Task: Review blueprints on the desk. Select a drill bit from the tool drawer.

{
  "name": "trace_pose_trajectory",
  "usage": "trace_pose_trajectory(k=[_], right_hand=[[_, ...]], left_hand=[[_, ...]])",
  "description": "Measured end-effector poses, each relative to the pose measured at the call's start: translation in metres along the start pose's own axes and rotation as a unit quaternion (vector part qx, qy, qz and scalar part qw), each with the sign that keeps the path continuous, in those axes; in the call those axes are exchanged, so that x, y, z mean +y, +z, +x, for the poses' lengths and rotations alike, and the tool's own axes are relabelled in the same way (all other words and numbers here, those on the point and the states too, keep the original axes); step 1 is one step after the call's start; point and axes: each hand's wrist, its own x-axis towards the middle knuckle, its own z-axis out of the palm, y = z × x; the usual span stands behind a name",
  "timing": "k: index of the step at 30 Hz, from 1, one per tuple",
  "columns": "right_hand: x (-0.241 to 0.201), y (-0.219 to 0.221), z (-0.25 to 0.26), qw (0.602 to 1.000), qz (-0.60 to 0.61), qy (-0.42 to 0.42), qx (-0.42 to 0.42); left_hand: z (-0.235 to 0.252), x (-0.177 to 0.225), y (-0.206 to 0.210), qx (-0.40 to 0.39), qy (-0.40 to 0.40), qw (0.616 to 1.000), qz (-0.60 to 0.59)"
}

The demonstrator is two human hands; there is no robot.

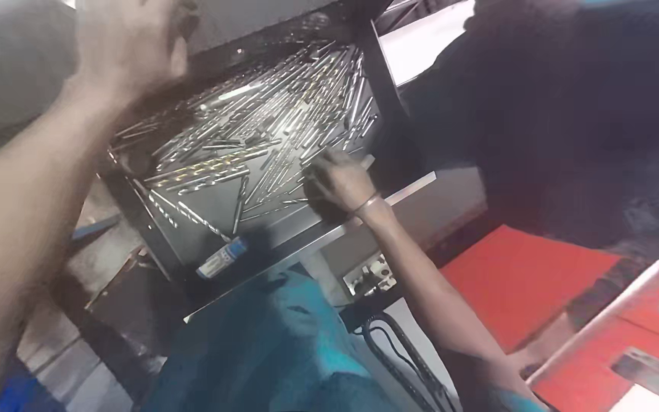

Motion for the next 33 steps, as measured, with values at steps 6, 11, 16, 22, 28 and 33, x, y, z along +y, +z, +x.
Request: trace_pose_trajectory(k=[6, 11, 16, 22, 28, 33], right_hand=[[0.042, 0.017, 0.038, 0.995, -0.028, 0.031, 0.093], [0.035, 0.013, 0.013, 0.996, -0.027, 0.083, 0.021], [0.049, 0.021, -0.011, 0.994, -0.041, 0.101, -0.009], [0.021, -0.011, -0.012, 0.967, 0.035, 0.253, 0.005], [0.011, -0.027, 0.076, 0.924, 0.028, 0.375, -0.074], [0.029, -0.019, 0.079, 0.938, 0.096, 0.328, -0.055]], left_hand=[[0.001, 0.0, -0.003, -0.006, 0.01, 1.0, -0.012], [-0.001, -0.001, -0.001, 0.001, 0.013, 1.0, -0.017], [-0.002, -0.001, -0.001, -0.004, 0.007, 1.0, -0.01], [-0.002, -0.001, -0.001, -0.014, -0.012, 1.0, -0.021], [0.0, -0.004, 0.002, -0.02, -0.004, 1.0, -0.017], [0.001, -0.005, -0.002, 0.005, 0.029, 0.999, -0.021]])
